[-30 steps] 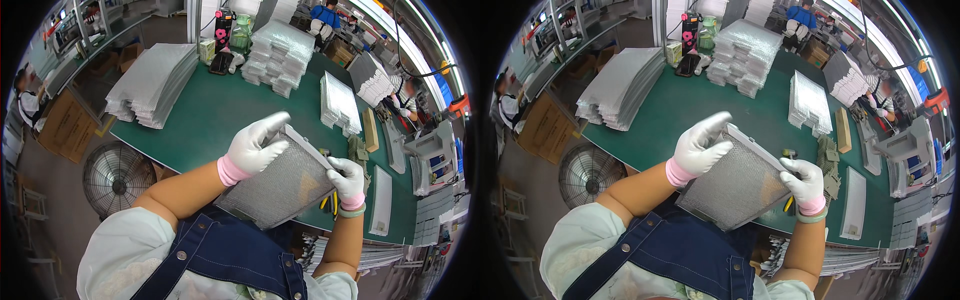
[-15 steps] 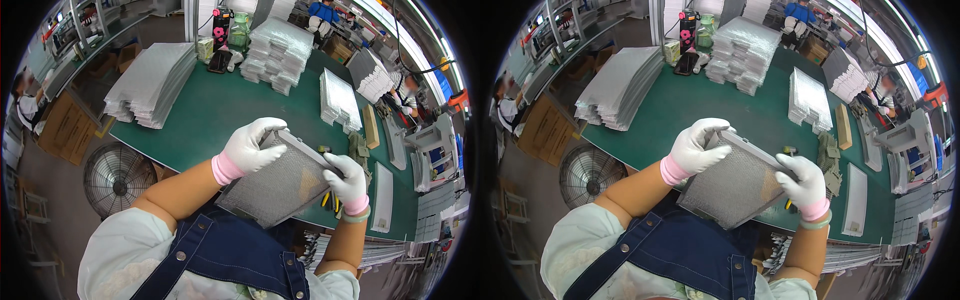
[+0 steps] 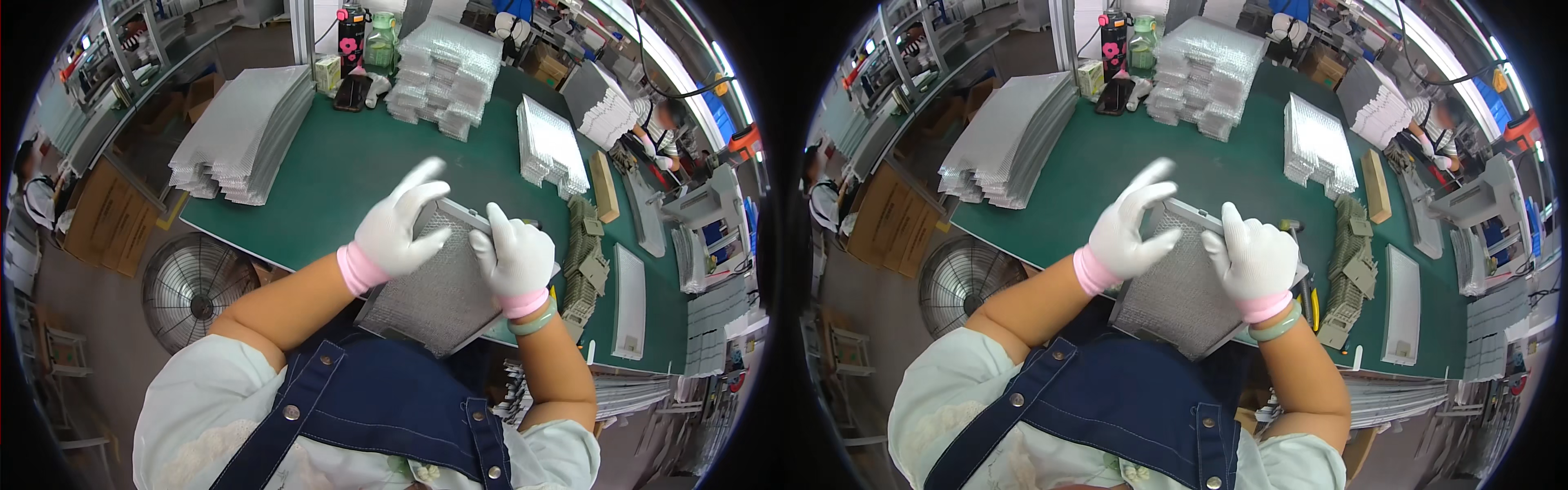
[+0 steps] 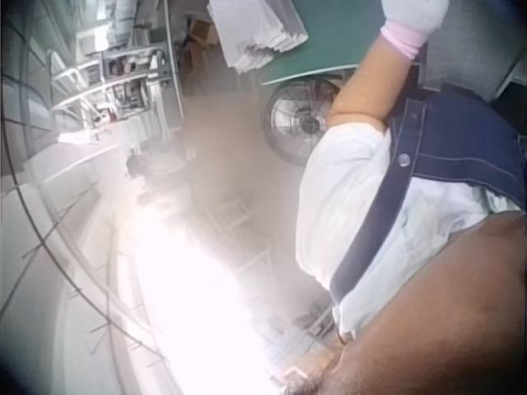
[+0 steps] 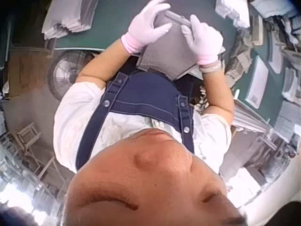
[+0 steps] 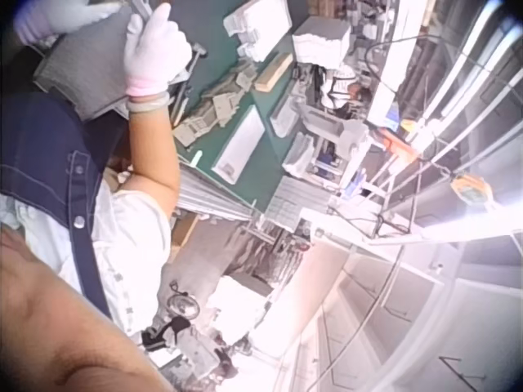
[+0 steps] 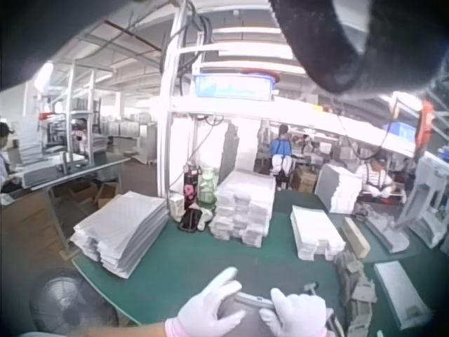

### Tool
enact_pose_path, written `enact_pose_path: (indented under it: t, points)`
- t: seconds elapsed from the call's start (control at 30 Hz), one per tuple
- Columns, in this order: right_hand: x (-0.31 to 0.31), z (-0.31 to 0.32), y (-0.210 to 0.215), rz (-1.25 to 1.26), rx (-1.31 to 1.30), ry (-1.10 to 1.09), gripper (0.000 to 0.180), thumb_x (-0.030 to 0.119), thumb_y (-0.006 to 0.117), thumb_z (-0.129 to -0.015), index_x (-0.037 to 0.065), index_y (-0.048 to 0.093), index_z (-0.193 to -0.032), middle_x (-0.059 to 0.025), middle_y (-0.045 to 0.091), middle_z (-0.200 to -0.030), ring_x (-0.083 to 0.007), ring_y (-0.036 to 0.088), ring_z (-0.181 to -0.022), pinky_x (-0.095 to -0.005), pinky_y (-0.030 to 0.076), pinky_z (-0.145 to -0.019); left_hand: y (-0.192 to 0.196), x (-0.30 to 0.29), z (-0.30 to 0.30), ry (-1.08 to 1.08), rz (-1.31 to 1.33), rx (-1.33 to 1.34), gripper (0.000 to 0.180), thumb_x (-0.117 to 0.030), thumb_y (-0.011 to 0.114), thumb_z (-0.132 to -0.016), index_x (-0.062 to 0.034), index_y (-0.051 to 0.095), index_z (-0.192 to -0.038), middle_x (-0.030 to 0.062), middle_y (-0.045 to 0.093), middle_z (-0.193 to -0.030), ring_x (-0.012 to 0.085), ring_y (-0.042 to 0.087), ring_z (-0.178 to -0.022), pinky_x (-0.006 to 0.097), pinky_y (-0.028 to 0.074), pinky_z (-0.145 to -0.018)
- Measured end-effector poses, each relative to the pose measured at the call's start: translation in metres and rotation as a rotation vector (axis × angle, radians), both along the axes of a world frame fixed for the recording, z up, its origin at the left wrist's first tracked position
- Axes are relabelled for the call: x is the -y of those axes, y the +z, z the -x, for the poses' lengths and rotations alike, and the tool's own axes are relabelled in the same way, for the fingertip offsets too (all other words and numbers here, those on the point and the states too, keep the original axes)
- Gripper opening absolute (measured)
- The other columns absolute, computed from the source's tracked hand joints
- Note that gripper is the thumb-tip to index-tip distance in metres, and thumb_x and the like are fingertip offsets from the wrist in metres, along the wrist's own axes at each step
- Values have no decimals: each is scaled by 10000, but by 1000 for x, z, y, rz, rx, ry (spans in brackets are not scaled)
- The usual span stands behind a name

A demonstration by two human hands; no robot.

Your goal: The person assembles air filters by placing a plastic frame onto a mesh sheet, inserting a plastic component, and securing the assembly with a stapler. They then use a utility knife to trim excess material and a hammer to adjust parts. The process is repeated for multiple units on a green workbench in a factory setting.

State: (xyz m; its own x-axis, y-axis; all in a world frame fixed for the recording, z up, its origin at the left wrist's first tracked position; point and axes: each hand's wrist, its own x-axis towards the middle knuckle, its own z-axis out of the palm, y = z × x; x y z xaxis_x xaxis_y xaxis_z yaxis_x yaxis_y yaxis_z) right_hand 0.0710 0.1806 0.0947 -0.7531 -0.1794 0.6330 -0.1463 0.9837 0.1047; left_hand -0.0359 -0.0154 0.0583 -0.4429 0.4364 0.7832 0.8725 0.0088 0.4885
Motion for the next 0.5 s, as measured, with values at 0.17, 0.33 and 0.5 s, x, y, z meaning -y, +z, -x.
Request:
enact_pose_path:
  t: [0.17, 0.33, 0.5]
  points:
    - [8, -11, 12, 67, -18, 26, 350, 290, 702, -877, 52, 661, -1130, -76, 591, -693, -273, 606, -616, -398, 460, -564, -51, 6, -43, 97, 35, 151, 626, -193, 580, -956, 68, 321, -1463, 315, 541, -1312, 433, 583, -1193, 412, 487, -996]
    - [7, -42, 65, 398, -254, 113, 288, 170, 671, -901, 17, 665, -1144, -77, 655, -783, -206, 622, -664, -340, 495, -630, 73, 9, -47, 80, 37, -132, 517, -138, 600, -942, 14, 465, -1417, 186, 648, -955, 347, 653, -798, 393, 527, -708]
    - [9, -79, 55, 1112, -469, 265, 258, 85, 556, -1003, -45, 612, -1220, -32, 635, -1026, -108, 570, -900, -271, 469, -837, 163, -27, -32, -97, 121, -647, 461, -85, 638, -871, -45, 576, -1326, 125, 641, -836, 276, 637, -674, 355, 496, -583]
